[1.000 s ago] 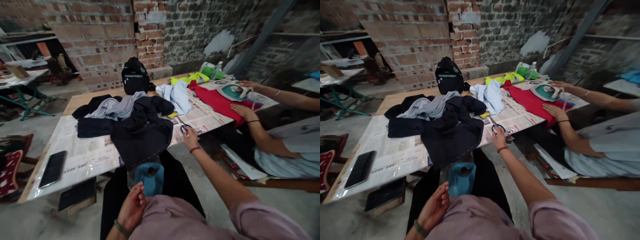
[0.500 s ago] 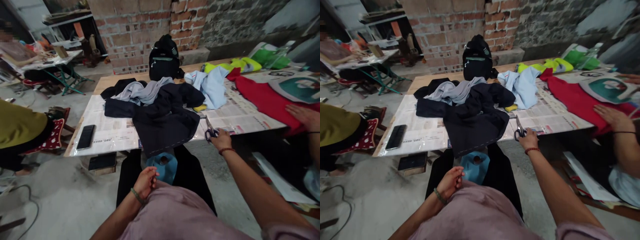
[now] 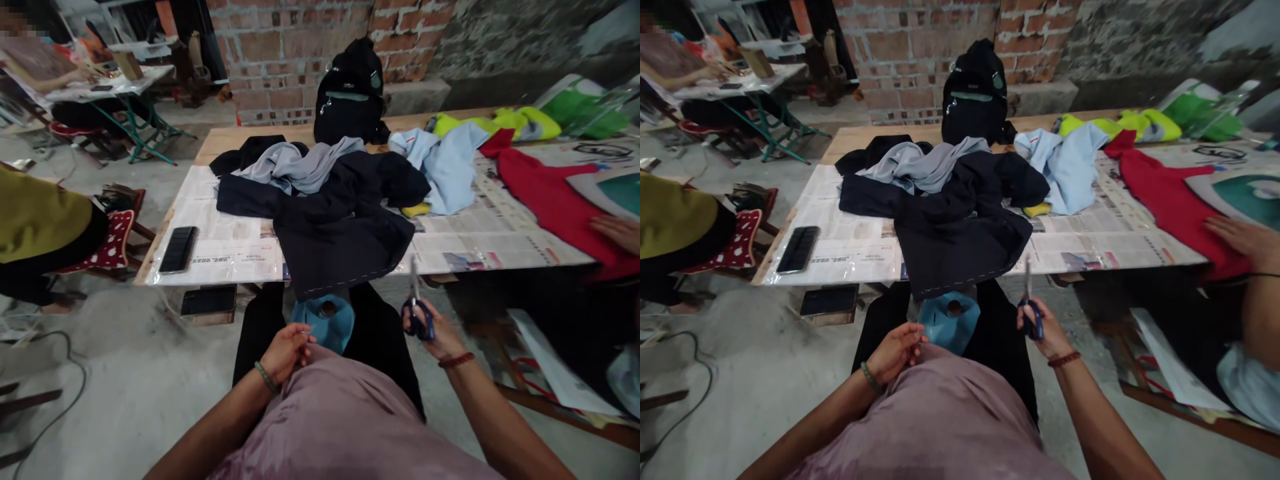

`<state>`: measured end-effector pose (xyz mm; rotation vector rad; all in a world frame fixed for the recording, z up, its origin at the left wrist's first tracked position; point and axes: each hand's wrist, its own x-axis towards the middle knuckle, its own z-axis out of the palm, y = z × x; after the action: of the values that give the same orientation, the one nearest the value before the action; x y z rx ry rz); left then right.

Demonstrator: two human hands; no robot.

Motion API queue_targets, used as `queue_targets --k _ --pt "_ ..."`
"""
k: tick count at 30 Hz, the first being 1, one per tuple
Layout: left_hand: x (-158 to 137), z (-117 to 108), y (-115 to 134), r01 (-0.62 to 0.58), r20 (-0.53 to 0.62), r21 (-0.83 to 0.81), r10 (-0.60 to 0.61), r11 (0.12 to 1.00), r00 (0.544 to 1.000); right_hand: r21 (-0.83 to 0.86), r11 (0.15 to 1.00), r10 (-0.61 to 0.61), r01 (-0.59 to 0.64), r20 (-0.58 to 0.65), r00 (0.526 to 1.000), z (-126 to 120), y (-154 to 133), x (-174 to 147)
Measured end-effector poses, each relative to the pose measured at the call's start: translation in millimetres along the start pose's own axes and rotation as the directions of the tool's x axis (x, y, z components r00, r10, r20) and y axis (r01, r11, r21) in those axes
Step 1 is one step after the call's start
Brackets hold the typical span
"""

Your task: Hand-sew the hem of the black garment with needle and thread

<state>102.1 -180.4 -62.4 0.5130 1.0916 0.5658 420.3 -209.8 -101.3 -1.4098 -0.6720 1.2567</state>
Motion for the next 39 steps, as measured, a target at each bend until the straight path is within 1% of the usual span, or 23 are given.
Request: queue_targets --k 1,2,4,5,7,9,11,13,16,18,20,22,24,26,28,31,33,35,36,38,39 --pt "-1.1 0.2 0.4 -0.002 0.001 0.003 0.002 1.0 1.0 -0.044 0.998 0.045 -0.04 0.112 0.993 7.1 0.6 -9.7" --pt "-2.1 0.6 0.8 -0.001 0.002 0.006 0.001 1.0 1.0 -0.109 0.991 0.096 -0.074 0.216 0.972 14.1 0.5 -17.6" --pt "-4.4 1.2 1.7 0.0 0.006 0.002 0.0 1.0 1.0 -0.272 0.956 0.208 -0.107 0.379 0.902 27.8 -1.2 -28.1" --pt "-5.8 1.1 1.9 -0.002 0.007 -0.005 0.002 1.0 1.0 -0.347 0.933 0.25 -0.097 0.431 0.867 34.4 -2.7 -30.8" --pt "-9.2 0.2 1.9 -0.016 -0.004 -0.028 0.016 0.999 1.0 -0.463 0.886 0.273 -0.008 0.509 0.816 46.7 -6.6 -32.3" --pt "-13.4 -1.2 1.1 -0.035 -0.025 -0.044 0.034 0.998 0.999 -0.546 0.823 0.241 0.155 0.584 0.776 57.3 -11.2 -30.6" --pt "-17.9 -2.6 -0.4 -0.058 -0.047 -0.047 0.056 0.997 0.997 -0.602 0.735 0.237 0.311 0.658 0.715 65.6 -16.0 -27.6" --pt "-21.8 -3.6 -2.5 -0.087 -0.067 -0.038 0.085 0.995 0.994 -0.64 0.656 0.298 0.4 0.707 0.642 71.7 -20.8 -24.5" --pt "-25.5 -4.0 -5.5 -0.132 -0.104 -0.013 0.13 0.991 0.986 -0.652 0.59 0.399 0.476 0.748 0.53 77.8 -27.6 -20.6" --pt "-26.7 -3.9 -6.7 -0.151 -0.124 0.004 0.15 0.989 0.981 -0.635 0.585 0.435 0.505 0.771 0.465 82.0 -31.2 -18.7" --pt "-27.3 -3.6 -7.3 -0.159 -0.133 0.017 0.16 0.987 0.978 -0.609 0.61 0.452 0.507 0.793 0.409 88.0 -33.4 -17.2" --pt "-27.5 -3.4 -7.7 -0.162 -0.135 0.024 0.164 0.986 0.977 -0.589 0.661 0.463 0.465 0.808 0.365 96.4 -34.1 -16.1" --pt "-27.7 -3.7 -8.2 -0.168 -0.128 0.025 0.17 0.985 0.977 -0.58 0.722 0.479 0.378 0.812 0.334 106.5 -33.3 -15.7" --pt "-27.7 -4.3 -8.7 -0.178 -0.117 0.025 0.18 0.984 0.977 -0.577 0.766 0.493 0.282 0.81 0.318 116.6 -30.7 -15.9" --pt "-27.5 -5.2 -8.9 -0.183 -0.108 0.027 0.185 0.983 0.977 -0.568 0.796 0.492 0.206 0.807 0.326 124.9 -25.9 -16.6" --pt "-26.5 -6.4 -8.8 -0.173 -0.089 0.026 0.175 0.984 0.98 -0.553 0.824 0.475 0.124 0.793 0.382 132.5 -15.6 -18.1" --pt "-25.8 -7.3 -8.6 -0.171 -0.067 0.037 0.173 0.985 0.983 -0.563 0.82 0.477 0.104 0.772 0.42 134.2 -9.1 -18.6" --pt "-25.4 -8.0 -8.4 -0.178 -0.04 0.049 0.18 0.983 0.983 -0.583 0.801 0.476 0.136 0.758 0.447 133.3 -5.0 -18.0" --pt "-25.4 -8.3 -8.1 -0.18 -0.029 0.048 0.181 0.983 0.983 -0.591 0.786 0.46 0.184 0.757 0.464 131.9 -4.1 -17.2" --pt "-25.9 -8.6 -6.9 -0.177 -0.02 0.03 0.178 0.984 0.984 -0.602 0.721 0.402 0.343 0.766 0.501 126.6 -4.2 -14.4" --pt "-26.3 -8.7 -5.9 -0.175 -0.025 0.014 0.176 0.984 0.984 -0.613 0.66 0.368 0.434 0.768 0.525 122.4 -4.8 -12.7"
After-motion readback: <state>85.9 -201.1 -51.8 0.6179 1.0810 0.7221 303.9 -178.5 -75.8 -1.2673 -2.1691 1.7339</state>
